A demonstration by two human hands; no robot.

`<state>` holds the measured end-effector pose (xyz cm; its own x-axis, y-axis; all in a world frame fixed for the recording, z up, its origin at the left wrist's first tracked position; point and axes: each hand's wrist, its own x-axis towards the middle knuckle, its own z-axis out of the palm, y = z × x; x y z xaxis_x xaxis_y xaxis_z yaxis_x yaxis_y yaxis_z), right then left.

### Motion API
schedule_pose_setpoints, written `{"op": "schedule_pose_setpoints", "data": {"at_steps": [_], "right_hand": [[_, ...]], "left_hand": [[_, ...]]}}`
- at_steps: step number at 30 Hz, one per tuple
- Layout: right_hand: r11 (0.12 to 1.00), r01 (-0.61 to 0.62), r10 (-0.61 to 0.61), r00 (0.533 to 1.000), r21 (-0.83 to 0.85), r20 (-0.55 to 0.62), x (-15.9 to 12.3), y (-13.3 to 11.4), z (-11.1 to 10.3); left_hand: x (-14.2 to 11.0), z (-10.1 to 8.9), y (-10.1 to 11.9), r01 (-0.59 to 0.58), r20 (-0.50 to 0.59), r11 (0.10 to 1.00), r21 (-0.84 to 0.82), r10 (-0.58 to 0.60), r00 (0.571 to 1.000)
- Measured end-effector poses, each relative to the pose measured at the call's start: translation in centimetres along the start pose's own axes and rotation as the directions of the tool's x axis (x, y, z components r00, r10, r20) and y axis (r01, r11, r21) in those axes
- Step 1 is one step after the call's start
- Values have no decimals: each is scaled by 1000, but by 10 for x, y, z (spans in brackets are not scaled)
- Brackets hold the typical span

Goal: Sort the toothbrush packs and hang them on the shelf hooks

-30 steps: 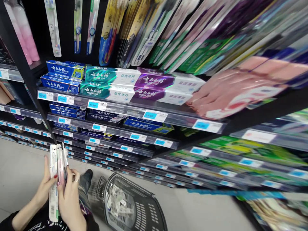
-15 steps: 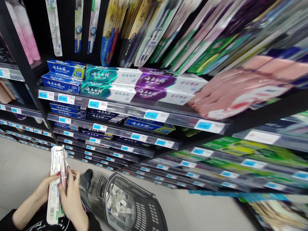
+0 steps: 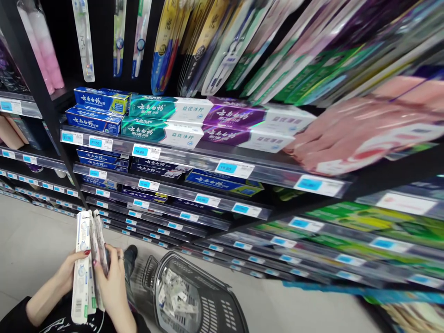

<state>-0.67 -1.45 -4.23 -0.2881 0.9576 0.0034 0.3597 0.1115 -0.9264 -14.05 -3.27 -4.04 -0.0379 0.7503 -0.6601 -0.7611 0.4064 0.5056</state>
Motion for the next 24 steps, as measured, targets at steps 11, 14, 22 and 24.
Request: {"op": "schedule_pose_setpoints", "data": {"at_steps": [11,14,22,24], "right_hand": [[996,-85,83,993,-24,-80,5,7,1],[994,-68,64,996,-81,-58,1,-1,6],[996,50,-46,997,-68,61,-6,-17,-2],[998,24,-22,999,-53,31,-5,-14,-2]], "left_hand": [[11,-21,4,160,181,979,-124,-136,974],[14,-21,2,204,201,973,-105,-180,963],[18,-20,5,196,168,971,-139,-172,971],[17,-19,6,188,152,972,-144,-166,974]]}}
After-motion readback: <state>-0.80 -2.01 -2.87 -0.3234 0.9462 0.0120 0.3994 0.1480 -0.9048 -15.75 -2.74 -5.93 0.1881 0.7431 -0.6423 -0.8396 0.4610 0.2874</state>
